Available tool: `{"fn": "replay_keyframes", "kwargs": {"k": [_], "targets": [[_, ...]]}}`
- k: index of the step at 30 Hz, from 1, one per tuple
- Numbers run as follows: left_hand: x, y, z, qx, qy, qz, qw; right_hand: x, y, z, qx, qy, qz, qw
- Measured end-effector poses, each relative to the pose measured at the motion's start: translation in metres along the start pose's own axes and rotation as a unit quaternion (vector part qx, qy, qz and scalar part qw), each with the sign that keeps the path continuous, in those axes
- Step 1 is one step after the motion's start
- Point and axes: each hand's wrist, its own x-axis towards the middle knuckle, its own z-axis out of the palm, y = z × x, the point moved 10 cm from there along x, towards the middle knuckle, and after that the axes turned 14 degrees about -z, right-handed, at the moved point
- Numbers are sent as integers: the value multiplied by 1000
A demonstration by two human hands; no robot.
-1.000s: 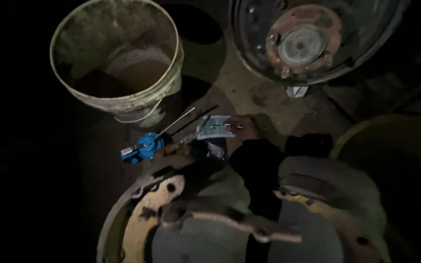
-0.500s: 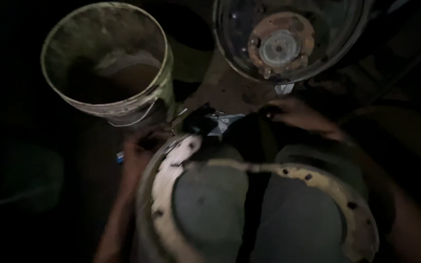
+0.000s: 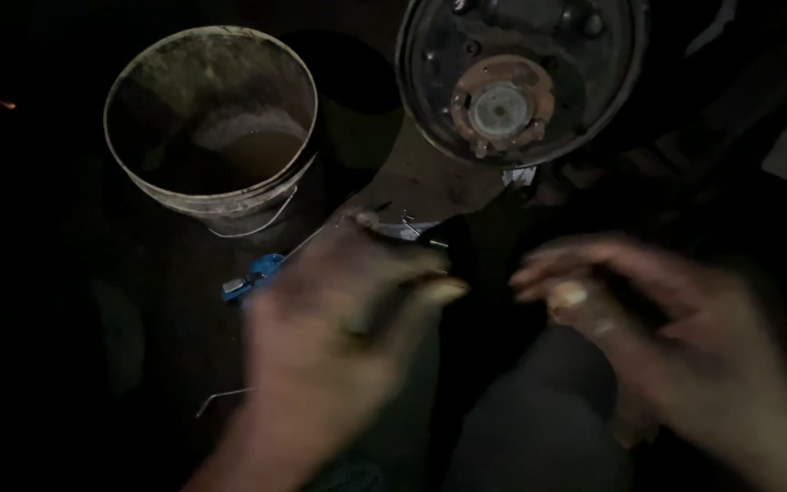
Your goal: The person assembles brake components by unpacking new hardware, applying lubricant to metal pieces, and fitting springs and pins onto the brake shoes.
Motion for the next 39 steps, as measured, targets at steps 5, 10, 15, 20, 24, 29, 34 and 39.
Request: {"fn": "replay_keyframes", "kwargs": {"k": [5,10,15,20,24,29,34,39], "targets": [[-37,38,30,43,29,86,995,-15,-6,43,197,-26,-3,980],[-46,36,32,-4,-23,70,997,-25,13,51,276,-50,128,951],[-30,6,19,-36,-116,-51,991,11,-20,21,118,51,-63,990],[6,-5,-17,214,1,117,970,22,-56,25,-116,7,-182,976],[23,-23,-3,190,-80,130,970,22,-70,36,-168,1,-204,965],[29,-73,32,134,-233,-63,961,19,-84,36,-172,30,-229,958],[31,-65,31,78,-202,7,976,24,-77,45,-129,-11,-217,968],[30,-70,39,99,-237,-14,966,28,-76,46,-119,-7,-213,970]]}}
